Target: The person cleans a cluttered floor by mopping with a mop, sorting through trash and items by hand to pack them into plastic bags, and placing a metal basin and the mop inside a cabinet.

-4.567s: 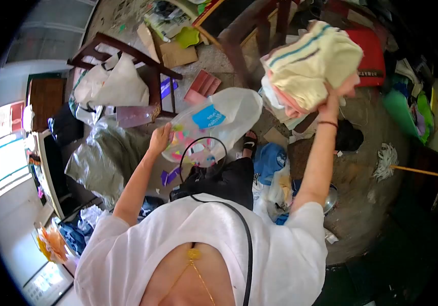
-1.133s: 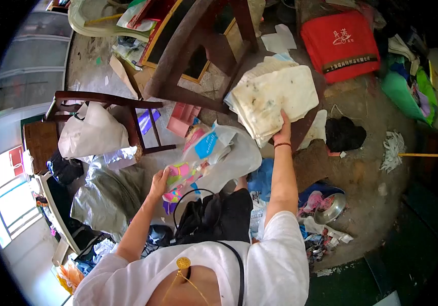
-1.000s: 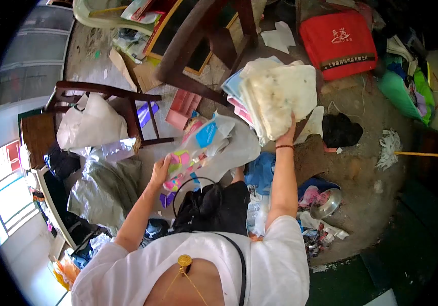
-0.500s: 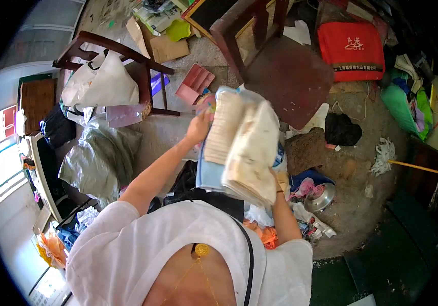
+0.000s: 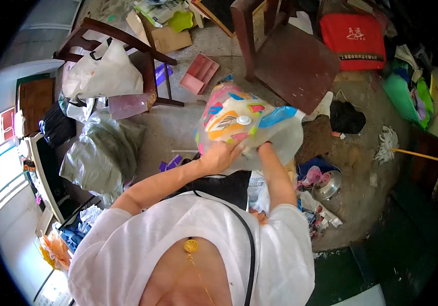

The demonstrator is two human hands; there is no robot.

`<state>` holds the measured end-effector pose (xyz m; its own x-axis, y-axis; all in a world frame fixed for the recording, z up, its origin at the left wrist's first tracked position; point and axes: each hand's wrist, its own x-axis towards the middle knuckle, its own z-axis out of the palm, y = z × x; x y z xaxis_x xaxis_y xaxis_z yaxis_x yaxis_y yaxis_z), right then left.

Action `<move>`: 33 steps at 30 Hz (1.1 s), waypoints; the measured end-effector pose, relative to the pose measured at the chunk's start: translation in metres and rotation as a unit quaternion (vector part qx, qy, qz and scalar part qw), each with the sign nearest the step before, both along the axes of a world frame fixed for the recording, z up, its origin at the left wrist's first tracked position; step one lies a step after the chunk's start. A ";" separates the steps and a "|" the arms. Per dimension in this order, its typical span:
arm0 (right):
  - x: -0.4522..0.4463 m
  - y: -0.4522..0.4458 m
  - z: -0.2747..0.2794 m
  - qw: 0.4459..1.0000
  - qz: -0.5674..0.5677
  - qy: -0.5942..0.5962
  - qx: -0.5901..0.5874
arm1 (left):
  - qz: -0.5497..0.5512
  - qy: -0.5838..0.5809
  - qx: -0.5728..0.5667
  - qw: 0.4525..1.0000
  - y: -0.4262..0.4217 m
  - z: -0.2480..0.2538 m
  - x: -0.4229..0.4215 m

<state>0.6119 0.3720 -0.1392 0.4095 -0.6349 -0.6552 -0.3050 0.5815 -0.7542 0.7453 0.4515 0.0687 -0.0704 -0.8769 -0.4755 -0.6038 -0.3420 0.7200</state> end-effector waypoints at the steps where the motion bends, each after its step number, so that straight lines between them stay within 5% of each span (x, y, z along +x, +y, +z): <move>1: 0.011 0.013 -0.003 0.996 0.056 0.039 -0.062 | 0.029 0.048 -0.147 0.988 -0.001 -0.004 0.001; 8: 0.022 0.017 0.004 0.943 0.220 0.114 -0.222 | 0.144 0.225 -0.081 0.960 -0.043 0.058 -0.001; 13: -0.017 -0.020 0.091 0.878 0.213 0.318 -0.288 | 0.182 0.313 -0.016 0.932 -0.064 0.073 -0.006; 15: -0.061 -0.018 0.150 0.736 0.066 0.383 -0.555 | 0.182 0.359 -0.002 0.915 -0.072 0.085 -0.025; 16: -0.084 -0.015 0.187 0.678 -0.014 0.445 -0.585 | 0.164 0.364 -0.001 0.917 -0.077 0.094 -0.036; 18: -0.138 -0.013 0.202 0.629 -0.116 0.612 -0.465 | 0.144 0.430 0.032 0.891 -0.087 0.111 -0.054; 19: -0.167 -0.014 0.205 0.669 -0.150 0.647 -0.335 | 0.129 0.432 0.032 0.892 -0.092 0.120 -0.063; 22: -0.269 0.005 0.129 0.691 -0.286 0.616 -0.250 | 0.126 0.464 0.099 0.871 -0.112 0.150 -0.089; 23: -0.290 0.013 0.126 0.825 -0.389 0.388 -0.133 | 0.131 0.485 0.101 0.858 -0.120 0.160 -0.096; 24: -0.302 0.013 0.126 0.884 -0.453 0.118 -0.011 | 0.137 0.507 0.102 0.845 -0.131 0.171 -0.104; 27: -0.296 -0.014 0.243 0.836 -0.515 0.112 -0.151 | 0.110 0.515 0.110 0.843 -0.170 0.212 -0.094; 33: -0.230 -0.095 0.413 0.832 -0.381 0.045 -0.401 | 0.184 0.519 -0.066 0.832 -0.227 0.296 -0.030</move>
